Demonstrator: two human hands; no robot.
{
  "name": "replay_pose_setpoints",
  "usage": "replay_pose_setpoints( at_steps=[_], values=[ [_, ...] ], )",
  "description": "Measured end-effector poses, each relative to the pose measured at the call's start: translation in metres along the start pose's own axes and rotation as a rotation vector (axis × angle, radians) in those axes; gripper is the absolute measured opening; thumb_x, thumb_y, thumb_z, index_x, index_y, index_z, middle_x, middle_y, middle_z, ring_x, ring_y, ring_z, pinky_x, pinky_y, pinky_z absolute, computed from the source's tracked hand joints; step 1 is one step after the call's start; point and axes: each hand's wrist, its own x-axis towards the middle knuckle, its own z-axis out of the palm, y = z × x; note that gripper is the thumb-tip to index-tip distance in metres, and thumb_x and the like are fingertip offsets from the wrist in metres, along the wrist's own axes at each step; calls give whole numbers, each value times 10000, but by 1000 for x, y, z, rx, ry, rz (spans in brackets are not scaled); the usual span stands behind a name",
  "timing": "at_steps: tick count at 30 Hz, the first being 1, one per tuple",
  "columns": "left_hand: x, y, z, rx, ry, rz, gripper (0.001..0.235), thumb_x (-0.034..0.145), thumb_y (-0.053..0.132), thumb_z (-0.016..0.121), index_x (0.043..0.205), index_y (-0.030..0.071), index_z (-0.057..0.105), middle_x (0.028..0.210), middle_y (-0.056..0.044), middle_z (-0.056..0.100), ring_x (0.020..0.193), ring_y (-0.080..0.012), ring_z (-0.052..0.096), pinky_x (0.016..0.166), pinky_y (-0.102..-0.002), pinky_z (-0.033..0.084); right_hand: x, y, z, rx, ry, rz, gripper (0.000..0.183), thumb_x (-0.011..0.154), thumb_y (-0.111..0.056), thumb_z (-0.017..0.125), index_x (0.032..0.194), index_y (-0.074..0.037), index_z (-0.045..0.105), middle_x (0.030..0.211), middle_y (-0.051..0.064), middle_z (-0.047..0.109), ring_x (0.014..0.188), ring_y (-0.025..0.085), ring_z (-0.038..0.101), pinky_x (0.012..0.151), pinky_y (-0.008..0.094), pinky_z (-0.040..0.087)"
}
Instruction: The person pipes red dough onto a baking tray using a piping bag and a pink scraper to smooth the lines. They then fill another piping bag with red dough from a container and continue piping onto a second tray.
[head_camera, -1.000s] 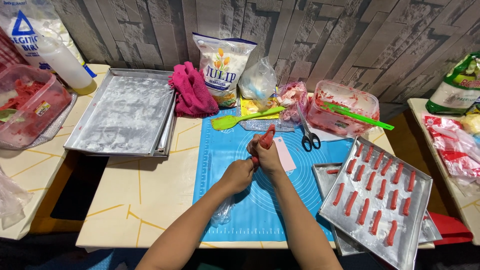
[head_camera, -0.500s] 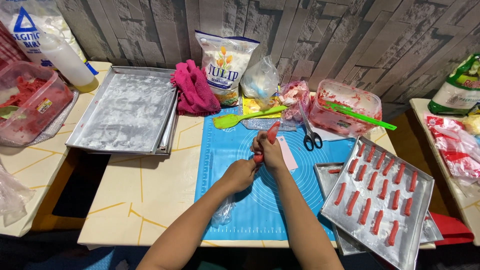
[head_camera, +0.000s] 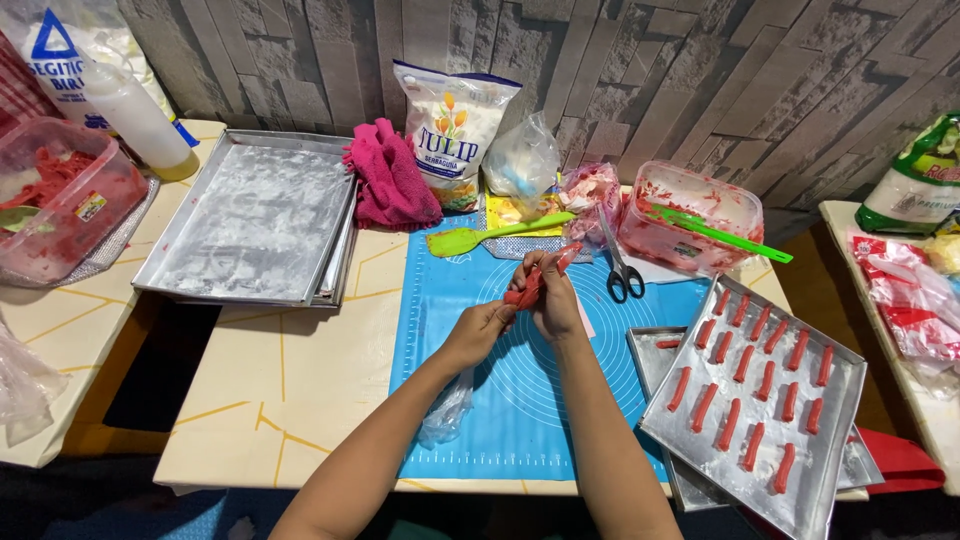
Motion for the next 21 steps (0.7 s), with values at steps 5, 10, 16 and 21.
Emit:
replay_pose_setpoints(
  at_steps=[5,10,16,21],
  values=[
    [-5,22,-1,40,8,42,487,1119,356,449,720,111,585,538,-25,539,547,-168,473,588,-312,440,4,8,-6,-45,47,-33,541,1030,-637,419,1011,-104,511,670,122,559,706,246,631,758,359,526],
    [-9,30,-2,66,72,71,447,1105,303,485,729,92,599,535,-42,538,541,-187,471,582,-318,440,-2,-1,-1,-64,8,3,483,1034,-579,491,1115,-104,526,791,153,665,772,228,681,729,334,532],
    [-8,31,-9,168,142,75,412,1097,216,458,723,110,595,511,-20,557,502,-150,471,562,-286,443,-10,-6,14,-210,-218,64,717,768,-391,886,1300,-96,507,1079,174,754,978,205,734,837,275,551],
    [-18,45,-10,307,36,118,261,1028,69,327,1093,-17,564,793,-194,662,743,-369,618,674,-450,509,-19,-7,33,-228,-214,116,477,877,-322,799,1219,-62,591,993,146,786,929,137,720,842,250,524]
  ],
)
